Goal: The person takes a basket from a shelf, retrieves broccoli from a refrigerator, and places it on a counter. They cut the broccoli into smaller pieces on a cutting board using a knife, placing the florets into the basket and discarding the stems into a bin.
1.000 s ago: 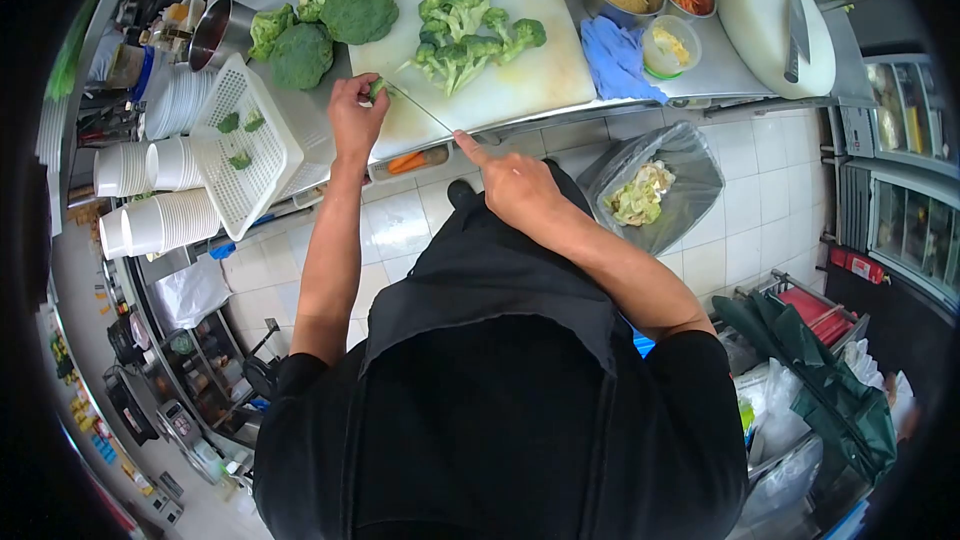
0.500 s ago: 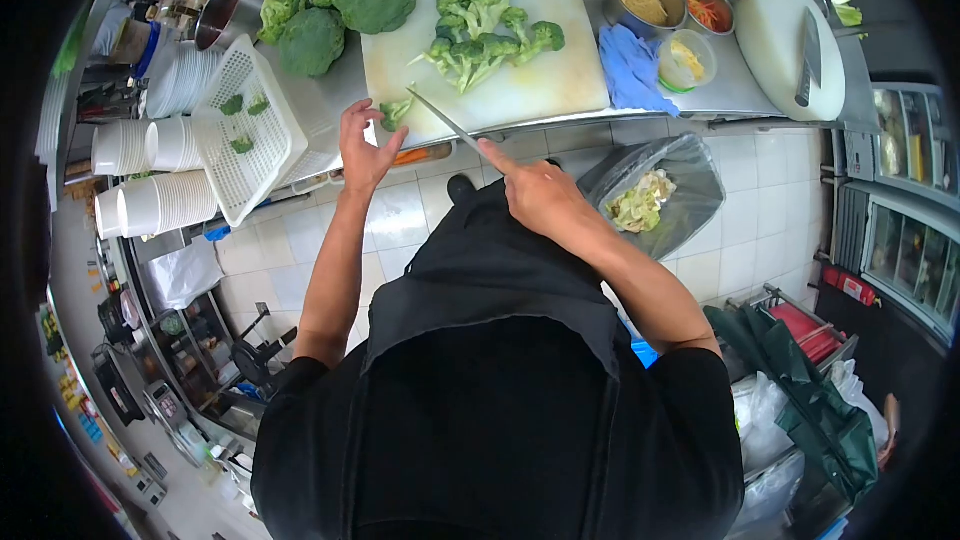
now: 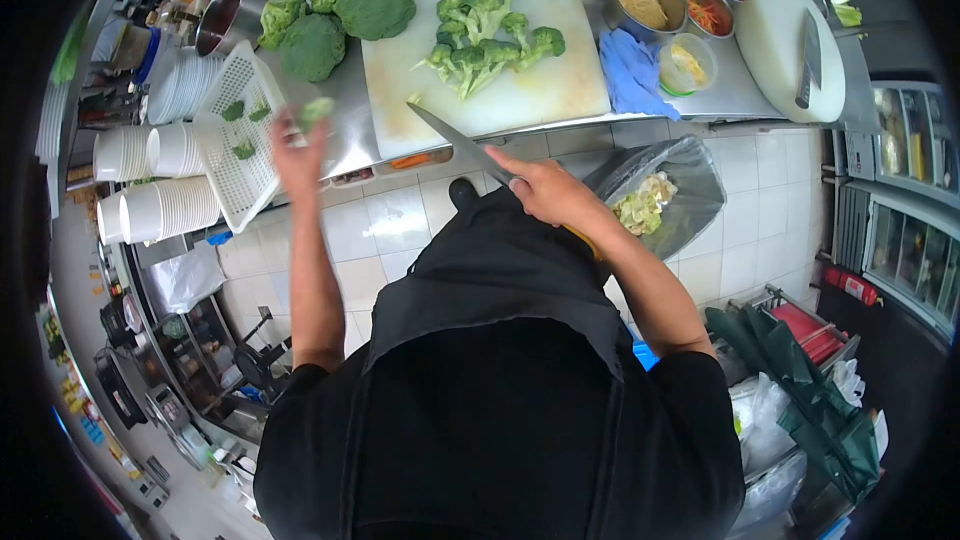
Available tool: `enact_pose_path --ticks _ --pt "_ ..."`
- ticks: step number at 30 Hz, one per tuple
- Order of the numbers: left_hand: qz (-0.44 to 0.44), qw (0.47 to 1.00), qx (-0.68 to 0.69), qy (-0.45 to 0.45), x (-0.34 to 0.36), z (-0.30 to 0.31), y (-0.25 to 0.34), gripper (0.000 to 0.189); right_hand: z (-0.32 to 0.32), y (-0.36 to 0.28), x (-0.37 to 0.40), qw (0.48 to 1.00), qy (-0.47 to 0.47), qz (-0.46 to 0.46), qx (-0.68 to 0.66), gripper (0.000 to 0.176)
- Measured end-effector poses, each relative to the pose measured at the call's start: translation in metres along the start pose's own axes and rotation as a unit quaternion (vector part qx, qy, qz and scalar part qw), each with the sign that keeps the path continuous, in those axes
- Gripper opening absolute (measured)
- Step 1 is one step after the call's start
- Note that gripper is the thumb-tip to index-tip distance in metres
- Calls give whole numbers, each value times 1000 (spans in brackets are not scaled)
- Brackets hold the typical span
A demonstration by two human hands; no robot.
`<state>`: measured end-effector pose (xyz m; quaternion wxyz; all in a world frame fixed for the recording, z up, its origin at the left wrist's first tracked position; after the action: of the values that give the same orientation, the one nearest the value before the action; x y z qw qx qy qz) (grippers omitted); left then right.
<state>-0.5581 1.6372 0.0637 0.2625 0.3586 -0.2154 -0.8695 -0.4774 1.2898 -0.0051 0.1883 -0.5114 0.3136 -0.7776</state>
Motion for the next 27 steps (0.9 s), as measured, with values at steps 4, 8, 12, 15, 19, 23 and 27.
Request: enact_pose_path --ticks 4,8,12,15,19,23,27 --pt "-108 990 -65 61 -53 38 37 46 0 -7 -9 977 105 172 70 60" --pt "-29 965 62 -252 -32 -107 66 40 -19 -30 -46 960 115 227 120 60" --pt "-70 945 87 -309 0 -205 72 44 -26 -40 -60 993 23 115 33 60" --pt "-73 953 119 -270 -3 -205 75 44 -20 -24 -59 995 30 95 -10 60" --pt "-33 974 122 -190 -8 -153 55 38 5 2 -30 988 118 95 22 58" --pt "-23 976 149 -160 16 -130 20 32 12 13 -8 969 195 111 102 59" --pt "-45 981 149 -113 33 -120 20 28 11 -6 9 970 177 107 127 61"
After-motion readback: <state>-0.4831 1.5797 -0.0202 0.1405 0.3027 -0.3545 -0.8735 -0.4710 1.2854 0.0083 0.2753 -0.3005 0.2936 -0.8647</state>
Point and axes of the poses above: each hand's wrist, its own x-axis away from the middle knuckle, its own z-axis out of the back of the hand, y = z × x, the point moved 9 cm from there along -x, towards the middle knuckle, and after that the axes turned 2 degrees about y, right-handed, at the moved point
